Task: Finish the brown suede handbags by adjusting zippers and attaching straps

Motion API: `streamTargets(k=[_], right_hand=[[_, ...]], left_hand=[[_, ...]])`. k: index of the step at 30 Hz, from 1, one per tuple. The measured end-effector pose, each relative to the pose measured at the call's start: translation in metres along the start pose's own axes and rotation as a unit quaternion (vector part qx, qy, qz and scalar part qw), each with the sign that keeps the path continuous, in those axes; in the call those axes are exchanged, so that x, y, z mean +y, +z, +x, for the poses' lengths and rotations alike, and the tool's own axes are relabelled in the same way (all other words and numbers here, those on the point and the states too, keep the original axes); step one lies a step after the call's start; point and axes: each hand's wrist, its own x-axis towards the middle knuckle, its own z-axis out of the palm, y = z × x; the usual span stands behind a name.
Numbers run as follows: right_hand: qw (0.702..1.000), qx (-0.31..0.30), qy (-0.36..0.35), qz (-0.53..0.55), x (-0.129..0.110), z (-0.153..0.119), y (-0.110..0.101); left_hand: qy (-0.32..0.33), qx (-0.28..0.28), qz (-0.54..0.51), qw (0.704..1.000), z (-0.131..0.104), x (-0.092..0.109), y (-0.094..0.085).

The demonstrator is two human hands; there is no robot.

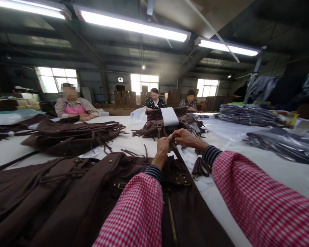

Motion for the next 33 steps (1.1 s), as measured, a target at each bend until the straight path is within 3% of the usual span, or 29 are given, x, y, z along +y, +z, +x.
streamTargets(k=[5, 11, 17, 20, 26, 29, 33], right_hand=[[0.996, 0.034, -0.016, -0.081, -0.012, -0.016, -0.009], [0.987, 0.000, -0.073, -0.143, -0.011, -0.053, -0.008], [0.984, -0.022, -0.106, -0.141, -0.007, -0.115, 0.006], [0.989, -0.028, -0.117, -0.085, -0.010, -0.156, 0.007], [0.990, -0.089, -0.101, 0.040, -0.031, -0.218, -0.015], [0.988, -0.108, -0.088, 0.063, -0.033, -0.228, -0.020], [0.990, -0.110, -0.033, 0.076, -0.028, -0.233, -0.006]], left_hand=[[0.030, 0.050, 0.055, 0.997, 0.004, 0.004, -0.002], [0.040, 0.102, 0.105, 0.988, -0.004, 0.006, -0.001], [0.005, 0.175, 0.127, 0.976, -0.002, -0.006, -0.010], [-0.007, 0.190, 0.139, 0.972, 0.002, -0.013, -0.015], [-0.013, 0.206, 0.163, 0.965, 0.001, -0.015, -0.017], [-0.007, 0.193, 0.173, 0.966, 0.000, -0.013, -0.015], [0.005, 0.141, 0.193, 0.971, -0.002, -0.009, -0.011]])
